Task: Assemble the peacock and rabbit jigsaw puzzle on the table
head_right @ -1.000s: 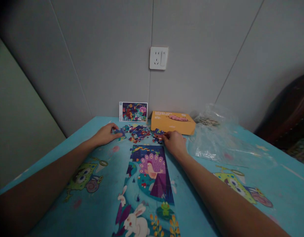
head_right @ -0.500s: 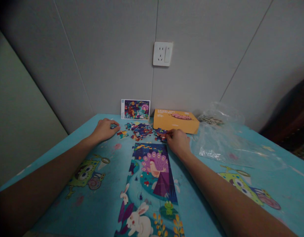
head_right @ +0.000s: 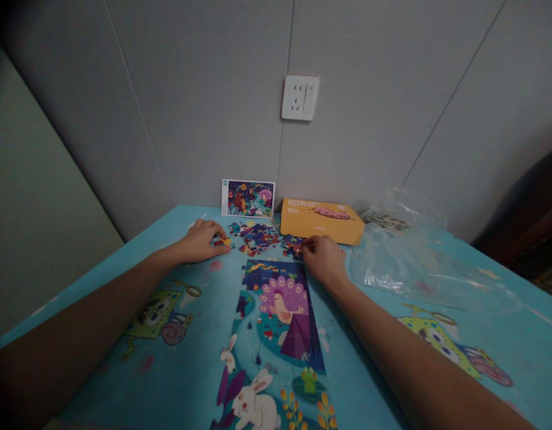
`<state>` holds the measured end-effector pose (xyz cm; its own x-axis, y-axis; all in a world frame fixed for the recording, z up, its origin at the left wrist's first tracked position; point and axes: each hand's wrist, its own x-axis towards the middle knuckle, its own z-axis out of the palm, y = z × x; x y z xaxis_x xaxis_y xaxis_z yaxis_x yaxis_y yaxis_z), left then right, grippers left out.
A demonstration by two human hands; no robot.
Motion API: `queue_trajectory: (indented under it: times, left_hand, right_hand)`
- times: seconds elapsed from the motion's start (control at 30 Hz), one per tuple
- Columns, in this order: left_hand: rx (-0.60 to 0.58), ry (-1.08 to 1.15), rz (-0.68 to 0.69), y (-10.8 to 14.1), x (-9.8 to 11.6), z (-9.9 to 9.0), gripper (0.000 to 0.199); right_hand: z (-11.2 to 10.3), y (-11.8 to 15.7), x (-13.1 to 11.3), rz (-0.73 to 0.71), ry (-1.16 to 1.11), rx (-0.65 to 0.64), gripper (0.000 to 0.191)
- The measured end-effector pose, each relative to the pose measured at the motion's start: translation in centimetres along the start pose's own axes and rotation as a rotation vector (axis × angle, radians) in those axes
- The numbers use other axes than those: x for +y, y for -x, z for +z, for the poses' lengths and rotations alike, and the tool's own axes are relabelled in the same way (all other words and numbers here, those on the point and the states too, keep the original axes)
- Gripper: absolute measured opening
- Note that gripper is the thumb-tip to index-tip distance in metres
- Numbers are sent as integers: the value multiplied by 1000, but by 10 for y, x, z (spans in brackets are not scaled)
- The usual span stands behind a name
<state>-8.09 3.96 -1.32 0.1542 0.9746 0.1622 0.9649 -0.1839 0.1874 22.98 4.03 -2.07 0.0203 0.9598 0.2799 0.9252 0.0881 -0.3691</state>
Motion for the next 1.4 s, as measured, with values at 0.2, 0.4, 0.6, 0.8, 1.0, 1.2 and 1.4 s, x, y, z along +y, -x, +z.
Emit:
queue_trajectory:
  times: [0.2,0.4,0.6,0.8,1.0,1.2,1.4]
  left_hand:
    - [44,54,-7,3,5,-3,41]
    - [156,212,43,3,12,-10,32]
    - [-70,774,107,13,26,-32,14]
    - [-1151,877,232,45,54,-49,21]
    - [-1492,873,221,56,66,-34,24]
    - [-1514,870,222,51,59,-25,26]
    - [-1553,860,153,47,54,-32,25]
  right_hand:
    - [0,0,0,-7,5,-7,25]
    - [-4,2,-3,-8,10,-4,25]
    - [-10,5,-7,-23,50,75,27]
    - [-12,9,-12,-54,35,71,26]
    - [-12,17,-20,-138,10,98,22]
    - [-21,34,-39,-459,-206,-61,16]
    - [-24,51,-49,-720,-270,-315,12]
